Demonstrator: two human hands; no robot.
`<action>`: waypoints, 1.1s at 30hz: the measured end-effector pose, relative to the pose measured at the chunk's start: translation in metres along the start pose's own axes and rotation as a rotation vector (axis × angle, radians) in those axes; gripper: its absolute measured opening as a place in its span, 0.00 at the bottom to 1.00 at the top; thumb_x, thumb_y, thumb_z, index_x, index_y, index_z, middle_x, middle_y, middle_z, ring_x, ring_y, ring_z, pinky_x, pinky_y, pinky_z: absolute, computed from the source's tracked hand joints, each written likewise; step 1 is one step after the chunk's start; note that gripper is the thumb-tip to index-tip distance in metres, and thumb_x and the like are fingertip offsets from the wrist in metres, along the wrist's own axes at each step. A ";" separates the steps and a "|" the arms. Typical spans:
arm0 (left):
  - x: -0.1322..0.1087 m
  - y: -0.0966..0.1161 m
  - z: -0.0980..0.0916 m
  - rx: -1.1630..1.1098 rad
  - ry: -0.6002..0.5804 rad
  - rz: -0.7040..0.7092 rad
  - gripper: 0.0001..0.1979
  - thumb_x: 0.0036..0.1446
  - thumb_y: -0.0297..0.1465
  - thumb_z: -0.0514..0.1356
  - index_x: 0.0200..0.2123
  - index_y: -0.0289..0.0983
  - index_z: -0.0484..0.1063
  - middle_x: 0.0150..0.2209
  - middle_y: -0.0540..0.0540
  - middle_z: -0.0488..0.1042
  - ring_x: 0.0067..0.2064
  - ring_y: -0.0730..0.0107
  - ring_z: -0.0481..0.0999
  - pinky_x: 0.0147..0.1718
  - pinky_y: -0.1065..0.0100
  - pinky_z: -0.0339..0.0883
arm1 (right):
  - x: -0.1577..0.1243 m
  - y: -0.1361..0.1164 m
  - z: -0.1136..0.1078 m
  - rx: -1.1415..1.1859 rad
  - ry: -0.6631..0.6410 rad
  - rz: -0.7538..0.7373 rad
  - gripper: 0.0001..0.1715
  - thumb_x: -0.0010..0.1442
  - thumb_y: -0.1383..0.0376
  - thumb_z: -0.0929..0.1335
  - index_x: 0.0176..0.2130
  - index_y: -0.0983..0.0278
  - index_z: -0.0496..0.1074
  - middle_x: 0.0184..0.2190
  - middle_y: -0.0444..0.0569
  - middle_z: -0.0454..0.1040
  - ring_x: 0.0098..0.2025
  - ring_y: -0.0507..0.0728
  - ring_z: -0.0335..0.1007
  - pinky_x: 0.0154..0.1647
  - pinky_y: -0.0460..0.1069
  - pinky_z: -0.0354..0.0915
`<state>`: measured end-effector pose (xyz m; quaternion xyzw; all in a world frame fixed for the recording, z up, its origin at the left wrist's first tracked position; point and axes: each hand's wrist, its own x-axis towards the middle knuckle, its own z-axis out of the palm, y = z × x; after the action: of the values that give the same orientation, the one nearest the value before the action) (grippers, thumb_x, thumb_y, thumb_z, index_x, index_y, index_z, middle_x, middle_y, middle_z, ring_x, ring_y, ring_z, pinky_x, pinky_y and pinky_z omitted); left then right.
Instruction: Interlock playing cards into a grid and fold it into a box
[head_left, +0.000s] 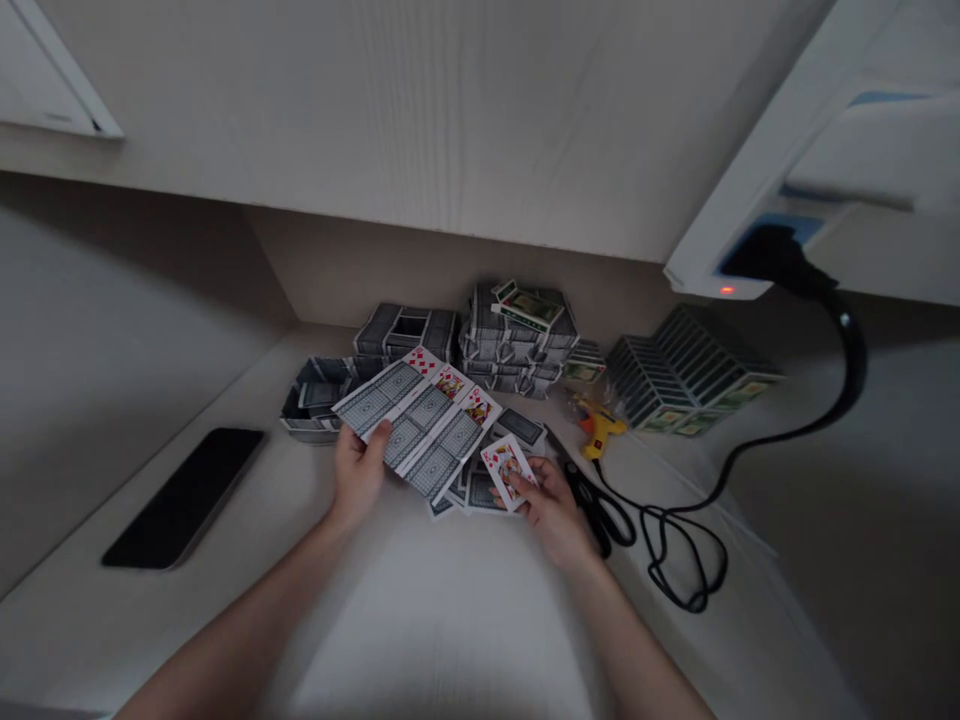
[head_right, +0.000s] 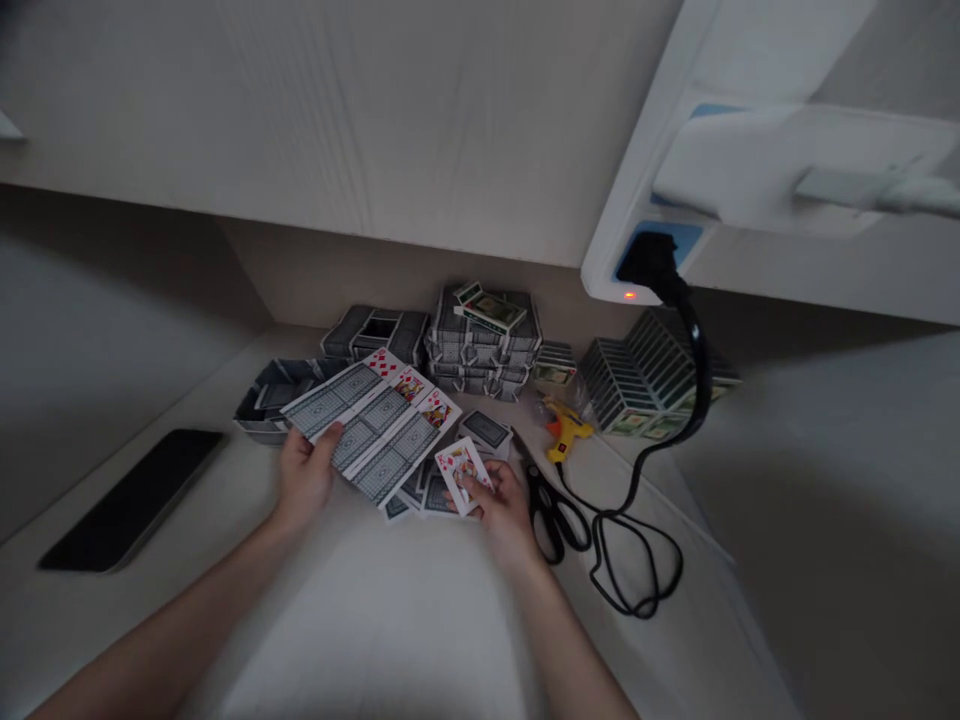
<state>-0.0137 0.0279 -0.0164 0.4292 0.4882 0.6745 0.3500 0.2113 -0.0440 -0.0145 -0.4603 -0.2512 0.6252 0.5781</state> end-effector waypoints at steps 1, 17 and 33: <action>-0.001 0.000 0.000 -0.007 -0.006 -0.005 0.17 0.48 0.37 0.61 0.41 0.37 0.68 0.41 0.45 0.73 0.42 0.66 0.72 0.44 0.65 0.64 | 0.001 0.002 0.000 -0.009 -0.001 -0.004 0.23 0.38 0.62 0.76 0.32 0.62 0.64 0.29 0.44 0.77 0.26 0.56 0.75 0.27 0.49 0.69; -0.004 -0.003 0.005 -0.010 0.061 -0.118 0.20 0.43 0.40 0.63 0.39 0.37 0.69 0.40 0.45 0.75 0.42 0.61 0.73 0.43 0.63 0.66 | 0.004 0.010 0.002 0.011 -0.097 0.022 0.19 0.45 0.58 0.73 0.34 0.63 0.66 0.30 0.44 0.76 0.24 0.54 0.74 0.22 0.47 0.68; -0.002 -0.009 0.007 -0.130 0.032 -0.338 0.29 0.31 0.44 0.69 0.38 0.37 0.71 0.39 0.47 0.76 0.42 0.59 0.73 0.42 0.61 0.67 | 0.015 0.014 0.000 0.012 -0.123 0.009 0.17 0.46 0.58 0.72 0.35 0.61 0.66 0.32 0.44 0.75 0.24 0.54 0.73 0.26 0.49 0.69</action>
<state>-0.0065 0.0313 -0.0242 0.3070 0.5142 0.6430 0.4775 0.2053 -0.0326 -0.0303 -0.4186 -0.2803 0.6562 0.5617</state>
